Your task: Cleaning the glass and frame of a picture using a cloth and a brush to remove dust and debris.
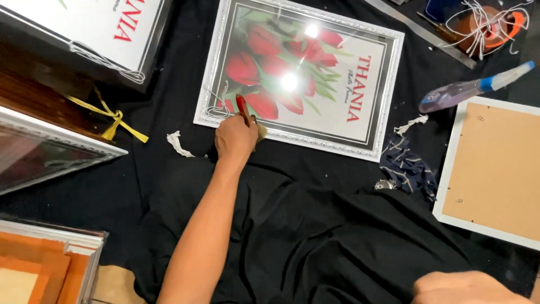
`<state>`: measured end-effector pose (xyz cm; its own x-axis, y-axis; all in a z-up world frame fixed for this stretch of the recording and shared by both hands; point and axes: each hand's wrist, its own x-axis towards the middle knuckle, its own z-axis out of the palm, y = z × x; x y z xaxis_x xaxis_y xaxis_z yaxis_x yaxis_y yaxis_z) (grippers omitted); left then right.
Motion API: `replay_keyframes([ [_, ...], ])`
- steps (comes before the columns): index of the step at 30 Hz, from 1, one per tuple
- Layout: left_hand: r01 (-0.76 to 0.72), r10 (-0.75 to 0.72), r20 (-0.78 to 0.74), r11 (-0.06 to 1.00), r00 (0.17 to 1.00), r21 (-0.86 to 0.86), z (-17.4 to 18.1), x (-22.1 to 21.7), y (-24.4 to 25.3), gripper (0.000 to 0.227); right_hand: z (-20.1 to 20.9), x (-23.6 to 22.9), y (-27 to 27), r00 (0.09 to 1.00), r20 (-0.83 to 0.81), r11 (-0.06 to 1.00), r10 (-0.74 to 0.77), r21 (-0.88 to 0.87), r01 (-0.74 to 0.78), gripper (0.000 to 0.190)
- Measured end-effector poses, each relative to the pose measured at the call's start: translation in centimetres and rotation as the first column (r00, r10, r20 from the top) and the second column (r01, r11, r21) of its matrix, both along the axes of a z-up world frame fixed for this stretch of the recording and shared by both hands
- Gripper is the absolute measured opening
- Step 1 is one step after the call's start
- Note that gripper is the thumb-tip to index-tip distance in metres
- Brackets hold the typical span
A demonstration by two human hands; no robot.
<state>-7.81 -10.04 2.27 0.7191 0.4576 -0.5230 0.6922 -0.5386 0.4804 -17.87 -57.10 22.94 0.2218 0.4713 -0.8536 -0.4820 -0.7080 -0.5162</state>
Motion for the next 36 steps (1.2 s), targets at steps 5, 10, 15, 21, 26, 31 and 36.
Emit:
replay_keyframes([
  [5,0.135,-0.134,-0.033,0.991,0.99,0.024,-1.4,0.3,0.3,0.038,5.7,-1.3,15.9,0.824,0.437,0.462,0.362,-0.851,0.249,0.024],
  [10,0.139,-0.16,0.164,0.981,0.973,0.134,-2.4,-0.6,-0.2,0.039,4.5,4.3,24.8,0.308,0.947,0.951,-0.09,0.174,-0.257,0.044],
  [15,0.269,-0.258,0.298,0.963,0.919,0.002,-0.8,-0.4,-4.8,0.037,-5.8,10.1,20.6,0.649,0.314,0.703,-0.693,0.493,0.512,0.044],
  [21,0.39,-0.373,0.249,0.92,0.894,-0.022,-2.6,0.2,-5.8,0.049,-10.1,12.2,17.5,0.62,0.005,0.546,-0.784,0.482,0.686,0.039],
  [26,0.193,-0.219,0.127,0.963,0.967,0.19,-3.8,0.4,1.1,0.049,-10.1,12.5,15.9,0.585,0.066,0.539,-0.808,0.481,0.691,0.033],
  [31,-0.071,-0.042,0.197,0.842,0.98,0.535,-0.8,-0.4,6.5,0.028,-9.6,13.3,14.6,0.48,0.17,0.493,-0.861,0.51,0.705,0.027],
  [36,0.023,-0.165,0.426,0.947,0.89,0.32,1.7,-0.5,-0.9,0.047,-10.7,13.7,14.4,0.466,0.345,0.58,-0.815,0.489,0.652,0.018],
])
